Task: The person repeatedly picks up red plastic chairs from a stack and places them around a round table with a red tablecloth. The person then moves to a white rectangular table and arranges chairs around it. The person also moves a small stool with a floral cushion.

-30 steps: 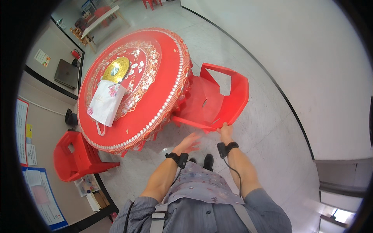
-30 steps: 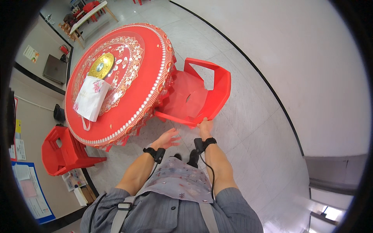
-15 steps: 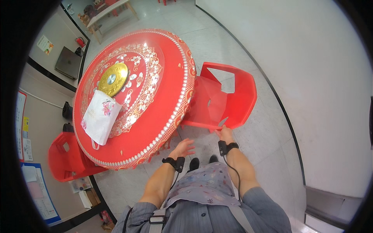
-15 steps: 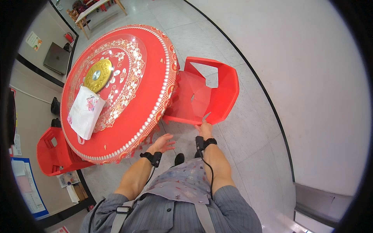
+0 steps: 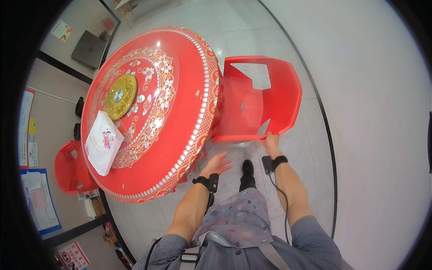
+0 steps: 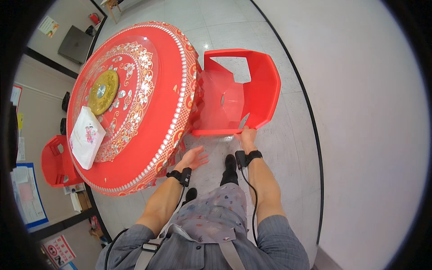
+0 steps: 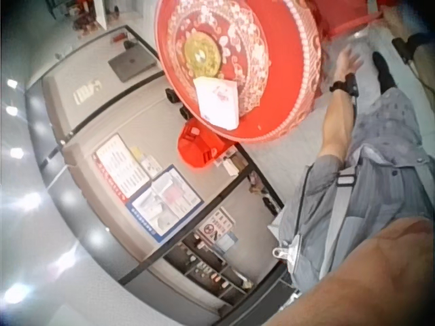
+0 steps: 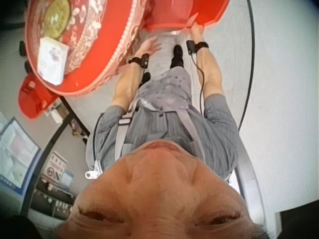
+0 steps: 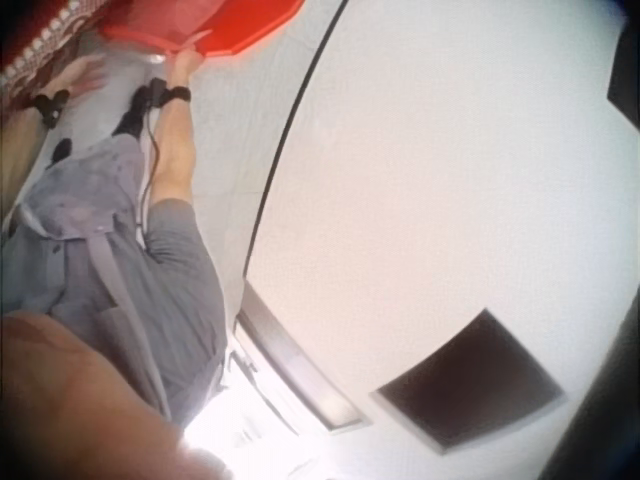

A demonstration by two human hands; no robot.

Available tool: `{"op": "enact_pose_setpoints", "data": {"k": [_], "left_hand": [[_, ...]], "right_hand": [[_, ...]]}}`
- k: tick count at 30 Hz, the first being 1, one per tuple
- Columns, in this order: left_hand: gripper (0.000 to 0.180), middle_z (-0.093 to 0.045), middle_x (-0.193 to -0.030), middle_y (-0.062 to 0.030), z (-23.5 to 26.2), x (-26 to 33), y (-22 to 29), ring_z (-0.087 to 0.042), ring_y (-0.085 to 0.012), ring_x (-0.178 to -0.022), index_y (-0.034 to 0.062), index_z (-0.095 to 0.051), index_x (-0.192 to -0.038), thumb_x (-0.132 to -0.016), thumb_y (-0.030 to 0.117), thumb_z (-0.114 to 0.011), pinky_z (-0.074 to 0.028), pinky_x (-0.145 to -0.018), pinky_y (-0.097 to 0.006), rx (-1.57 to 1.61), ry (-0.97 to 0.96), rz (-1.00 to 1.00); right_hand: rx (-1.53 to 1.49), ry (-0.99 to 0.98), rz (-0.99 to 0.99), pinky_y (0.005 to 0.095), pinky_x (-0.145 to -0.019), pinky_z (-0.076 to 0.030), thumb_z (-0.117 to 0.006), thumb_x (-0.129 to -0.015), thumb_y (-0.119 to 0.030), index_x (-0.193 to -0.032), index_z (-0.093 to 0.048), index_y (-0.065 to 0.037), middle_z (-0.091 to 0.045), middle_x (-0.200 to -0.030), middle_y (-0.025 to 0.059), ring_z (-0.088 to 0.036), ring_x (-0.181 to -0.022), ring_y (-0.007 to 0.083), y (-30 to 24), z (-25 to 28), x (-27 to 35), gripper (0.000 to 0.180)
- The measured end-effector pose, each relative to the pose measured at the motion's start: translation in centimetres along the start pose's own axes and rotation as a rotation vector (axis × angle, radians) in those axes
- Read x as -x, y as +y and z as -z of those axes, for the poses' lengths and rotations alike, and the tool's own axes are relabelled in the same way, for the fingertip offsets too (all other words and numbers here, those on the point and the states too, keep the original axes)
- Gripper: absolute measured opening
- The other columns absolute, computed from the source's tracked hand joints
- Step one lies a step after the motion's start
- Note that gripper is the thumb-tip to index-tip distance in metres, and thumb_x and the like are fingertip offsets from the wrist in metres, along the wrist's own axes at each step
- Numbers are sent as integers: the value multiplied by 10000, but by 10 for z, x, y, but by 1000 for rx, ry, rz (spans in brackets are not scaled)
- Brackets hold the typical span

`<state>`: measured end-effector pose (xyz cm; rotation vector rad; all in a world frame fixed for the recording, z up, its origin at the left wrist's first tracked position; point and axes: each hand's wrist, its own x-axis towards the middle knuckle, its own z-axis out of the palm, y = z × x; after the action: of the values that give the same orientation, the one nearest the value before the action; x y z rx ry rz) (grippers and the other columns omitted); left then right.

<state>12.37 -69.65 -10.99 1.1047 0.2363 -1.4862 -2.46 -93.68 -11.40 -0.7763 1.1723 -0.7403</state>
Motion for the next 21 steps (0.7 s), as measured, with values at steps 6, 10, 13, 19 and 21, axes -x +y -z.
{"op": "enact_pose_setpoints", "data": {"k": [6,10,13,19,21], "left_hand": [[695,-291,-1498,-86,-68,-18,22,-450,-339,-1264,68,-203,-1490,-934,216,-592,-438,-972,-482,15,94,-39],[609,-432,-1373,-84,-72,16,17,-530,-322,-1167,61,-302,-1438,-930,210,-602,-476,-904,-458,-51,132,-63],[536,-489,-1305,-90,-64,41,3,-566,-315,-1110,54,-368,-1387,-930,206,-604,-494,-875,-443,-69,209,-63],[455,-548,-1217,-101,-34,78,-25,-599,-295,-1058,41,-429,-1323,-929,194,-598,-518,-837,-420,-45,333,-51],[426,-565,-1189,-104,-34,86,-35,-604,-289,-1054,38,-449,-1297,-928,191,-596,-524,-827,-415,-13,367,-62]], "right_hand": [[29,-219,33,403,-582,-610,-457,-925,-88,-1027,-487,86,-581,-953,200,-668,-748,332,-94,-52,-72,204],[124,-251,13,377,-555,-604,-457,-931,-99,-1046,-472,101,-589,-948,216,-669,-682,320,-97,-80,-91,232],[202,-323,16,363,-540,-602,-454,-931,-104,-1053,-463,112,-595,-928,220,-666,-644,311,-97,-85,-110,248],[252,-516,66,321,-516,-567,-525,-952,-234,-1070,-481,23,-618,-855,149,-645,-594,214,-107,-89,-121,287],[398,-534,38,324,-484,-546,-547,-930,-267,-1056,-487,24,-620,-780,140,-651,-588,219,-87,-70,-112,323]]}}
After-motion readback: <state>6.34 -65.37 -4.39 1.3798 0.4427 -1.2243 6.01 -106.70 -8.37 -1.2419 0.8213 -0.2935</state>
